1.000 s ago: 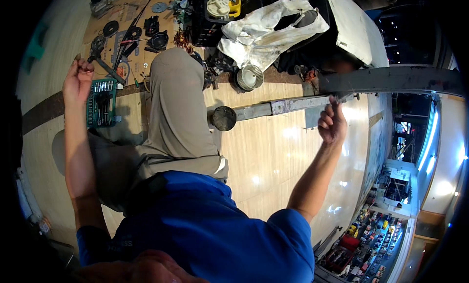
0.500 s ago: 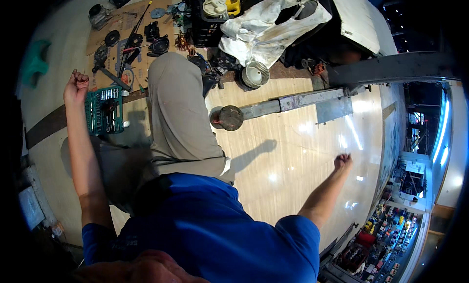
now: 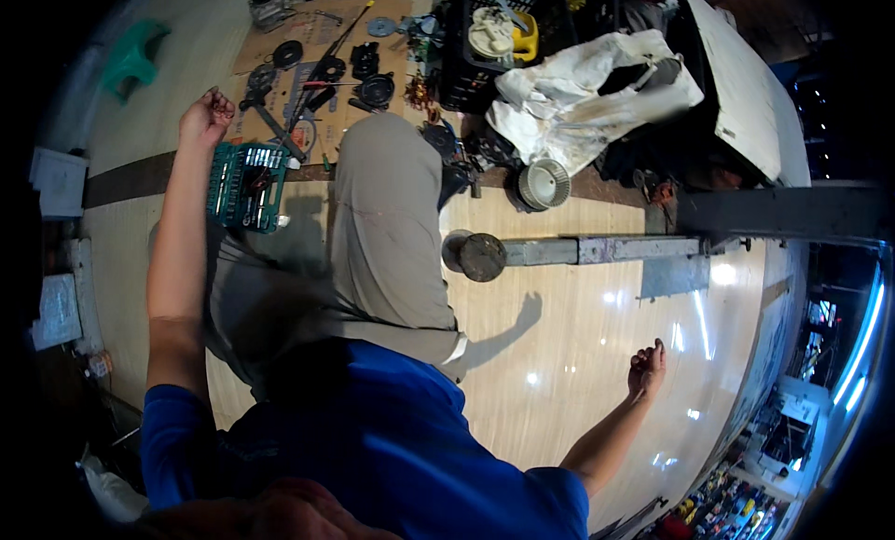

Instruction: The person works on a circuit board and various mechanical components, using pliers to manipulate wires and then assembling parts of a motor or pump assembly by hand.

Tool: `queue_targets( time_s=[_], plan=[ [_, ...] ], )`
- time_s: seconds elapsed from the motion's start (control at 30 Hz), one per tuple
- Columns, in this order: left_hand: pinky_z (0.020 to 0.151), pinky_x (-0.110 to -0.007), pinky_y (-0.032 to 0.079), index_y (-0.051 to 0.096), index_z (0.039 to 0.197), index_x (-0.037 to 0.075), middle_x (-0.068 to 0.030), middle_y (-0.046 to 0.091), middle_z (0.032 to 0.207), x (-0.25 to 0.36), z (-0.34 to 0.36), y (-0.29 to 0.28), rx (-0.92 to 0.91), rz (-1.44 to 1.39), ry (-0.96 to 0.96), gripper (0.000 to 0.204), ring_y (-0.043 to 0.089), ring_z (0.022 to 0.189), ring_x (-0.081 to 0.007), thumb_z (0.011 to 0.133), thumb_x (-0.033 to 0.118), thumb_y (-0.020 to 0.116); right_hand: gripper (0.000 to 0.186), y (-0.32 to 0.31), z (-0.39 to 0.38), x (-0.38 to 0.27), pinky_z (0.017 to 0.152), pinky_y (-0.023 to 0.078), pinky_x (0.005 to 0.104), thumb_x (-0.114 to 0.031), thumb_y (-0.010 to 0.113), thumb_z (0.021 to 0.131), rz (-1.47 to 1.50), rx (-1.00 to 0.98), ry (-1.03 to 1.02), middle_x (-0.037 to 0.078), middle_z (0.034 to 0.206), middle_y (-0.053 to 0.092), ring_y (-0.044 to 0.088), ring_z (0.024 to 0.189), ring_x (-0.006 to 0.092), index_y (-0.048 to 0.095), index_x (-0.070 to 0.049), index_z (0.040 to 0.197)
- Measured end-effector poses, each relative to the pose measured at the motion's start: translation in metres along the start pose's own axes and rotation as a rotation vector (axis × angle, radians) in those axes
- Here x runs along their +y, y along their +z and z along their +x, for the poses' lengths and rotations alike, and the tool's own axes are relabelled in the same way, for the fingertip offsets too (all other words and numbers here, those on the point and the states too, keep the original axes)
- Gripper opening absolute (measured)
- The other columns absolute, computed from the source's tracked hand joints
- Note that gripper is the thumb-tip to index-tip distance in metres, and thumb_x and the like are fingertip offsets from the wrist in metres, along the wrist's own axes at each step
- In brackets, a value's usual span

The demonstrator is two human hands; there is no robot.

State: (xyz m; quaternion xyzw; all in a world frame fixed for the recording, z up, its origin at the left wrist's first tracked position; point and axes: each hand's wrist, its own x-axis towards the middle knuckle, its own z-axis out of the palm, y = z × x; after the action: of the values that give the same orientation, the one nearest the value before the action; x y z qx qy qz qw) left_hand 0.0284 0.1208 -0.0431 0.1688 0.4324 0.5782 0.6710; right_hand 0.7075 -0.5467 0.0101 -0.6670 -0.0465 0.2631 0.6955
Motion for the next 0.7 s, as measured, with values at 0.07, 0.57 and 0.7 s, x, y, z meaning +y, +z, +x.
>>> queue_targets(
  time_s=[0.07,0.57,0.7],
  plan=[
    [0.066,-0.032,0.046,0.05,0.095,0.0,-0.0076,0.051,0.077,0.005,0.001,-0.003,-0.017,-0.004,0.014,0.02,0.049,0.069,-0.0188,0.098,0.013,0.035,0.029,0.024,0.002,0.01,0.049,0.039,0.0224,-0.021,0.064,0.087,-0.12,-0.05,0.086,-0.002,0.073,0.053,0.051,0.063,0.009,0.056,-0.008,0.112],
    [0.071,-0.034,0.048,0.052,0.098,-0.001,-0.0078,0.054,0.081,0.002,-0.043,0.005,-0.042,-0.029,0.077,0.019,0.052,0.073,-0.0189,0.097,0.013,0.039,0.013,0.275,-0.03,-0.037,0.07,0.05,0.0354,-0.004,0.055,0.085,-1.28,-0.315,-0.792,0.019,0.085,0.066,0.065,0.078,0.0315,0.063,0.001,0.094],
    [0.068,-0.034,0.049,0.052,0.099,-0.002,-0.0086,0.053,0.082,0.003,-0.046,0.007,-0.089,-0.048,0.085,0.02,0.052,0.073,-0.0195,0.098,0.012,0.037,0.025,0.392,-0.117,0.003,0.072,0.049,0.0306,-0.003,0.068,0.077,-1.105,-0.932,-0.75,0.013,0.091,0.064,0.063,0.079,0.0235,0.062,0.0,0.101]
  ],
)
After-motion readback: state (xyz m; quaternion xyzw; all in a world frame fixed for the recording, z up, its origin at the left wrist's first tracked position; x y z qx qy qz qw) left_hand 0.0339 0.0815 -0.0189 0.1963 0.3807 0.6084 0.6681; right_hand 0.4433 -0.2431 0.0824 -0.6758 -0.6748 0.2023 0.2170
